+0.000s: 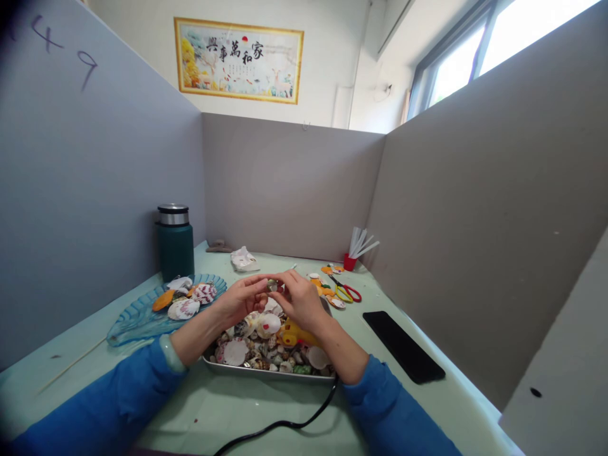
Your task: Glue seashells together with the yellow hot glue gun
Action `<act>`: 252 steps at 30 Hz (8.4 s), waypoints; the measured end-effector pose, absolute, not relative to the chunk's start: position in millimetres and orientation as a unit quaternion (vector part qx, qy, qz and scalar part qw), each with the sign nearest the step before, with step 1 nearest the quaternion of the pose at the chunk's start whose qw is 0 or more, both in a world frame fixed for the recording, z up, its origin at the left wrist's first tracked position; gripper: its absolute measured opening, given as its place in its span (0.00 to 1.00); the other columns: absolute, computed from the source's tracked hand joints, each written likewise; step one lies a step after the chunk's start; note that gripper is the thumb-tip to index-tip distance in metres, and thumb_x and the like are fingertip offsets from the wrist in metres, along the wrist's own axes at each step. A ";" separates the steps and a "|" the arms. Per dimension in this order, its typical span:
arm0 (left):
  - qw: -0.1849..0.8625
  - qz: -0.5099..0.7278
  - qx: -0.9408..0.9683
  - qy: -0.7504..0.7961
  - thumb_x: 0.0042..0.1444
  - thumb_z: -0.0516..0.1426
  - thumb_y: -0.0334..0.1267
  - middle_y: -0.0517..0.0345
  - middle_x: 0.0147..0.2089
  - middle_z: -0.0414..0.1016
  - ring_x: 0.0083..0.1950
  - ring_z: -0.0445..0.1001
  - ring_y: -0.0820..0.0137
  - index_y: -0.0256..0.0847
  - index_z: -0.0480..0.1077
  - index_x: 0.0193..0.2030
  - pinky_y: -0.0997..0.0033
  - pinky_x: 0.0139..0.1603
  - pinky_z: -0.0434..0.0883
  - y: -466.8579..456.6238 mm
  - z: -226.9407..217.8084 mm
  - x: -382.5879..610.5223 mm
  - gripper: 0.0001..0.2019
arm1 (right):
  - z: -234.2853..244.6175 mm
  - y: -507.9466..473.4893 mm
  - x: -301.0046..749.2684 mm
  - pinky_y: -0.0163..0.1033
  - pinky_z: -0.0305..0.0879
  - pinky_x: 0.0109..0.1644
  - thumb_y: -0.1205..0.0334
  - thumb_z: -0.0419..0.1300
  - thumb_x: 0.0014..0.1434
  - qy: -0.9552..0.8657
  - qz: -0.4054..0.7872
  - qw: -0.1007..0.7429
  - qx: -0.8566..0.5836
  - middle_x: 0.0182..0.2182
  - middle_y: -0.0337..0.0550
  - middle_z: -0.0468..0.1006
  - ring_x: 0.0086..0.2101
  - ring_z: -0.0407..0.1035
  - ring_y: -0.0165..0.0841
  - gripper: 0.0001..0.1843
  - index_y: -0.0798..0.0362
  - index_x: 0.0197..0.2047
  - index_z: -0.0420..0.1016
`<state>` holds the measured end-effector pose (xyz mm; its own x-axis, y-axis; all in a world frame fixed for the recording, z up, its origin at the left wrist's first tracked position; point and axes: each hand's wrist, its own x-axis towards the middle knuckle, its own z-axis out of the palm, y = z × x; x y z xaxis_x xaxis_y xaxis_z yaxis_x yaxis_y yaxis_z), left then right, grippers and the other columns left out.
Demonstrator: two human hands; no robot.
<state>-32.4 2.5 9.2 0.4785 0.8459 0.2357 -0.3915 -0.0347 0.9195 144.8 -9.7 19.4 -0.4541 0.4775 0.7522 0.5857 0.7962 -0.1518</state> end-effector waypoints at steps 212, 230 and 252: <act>0.548 0.472 0.627 0.288 0.41 0.65 0.39 0.51 0.31 0.77 0.31 0.75 0.69 0.30 0.70 0.42 0.69 0.35 0.71 6.1 3.0 -23.6 0.21 | 7.8 -0.9 145.1 0.32 0.55 0.26 0.60 0.53 0.58 -0.798 0.168 0.453 -0.360 0.22 0.35 0.67 0.23 0.59 0.26 0.06 0.54 0.34 0.66; 0.551 0.452 0.627 0.316 0.48 0.61 0.45 0.53 0.31 0.76 0.28 0.74 0.72 0.34 0.73 0.42 0.72 0.32 0.70 3.2 5.0 -28.9 0.18 | 11.2 -0.9 150.4 0.35 0.59 0.33 0.61 0.57 0.57 -0.846 0.059 0.427 -0.314 0.28 0.39 0.66 0.28 0.61 0.29 0.15 0.50 0.48 0.69; 0.667 0.427 0.559 0.246 0.49 0.62 0.42 0.56 0.31 0.73 0.27 0.72 0.75 0.36 0.71 0.41 0.71 0.32 0.71 6.5 4.1 -33.0 0.15 | 8.7 0.6 150.1 0.34 0.59 0.33 0.58 0.57 0.57 -0.834 0.140 0.439 -0.303 0.26 0.37 0.66 0.27 0.60 0.29 0.14 0.51 0.47 0.68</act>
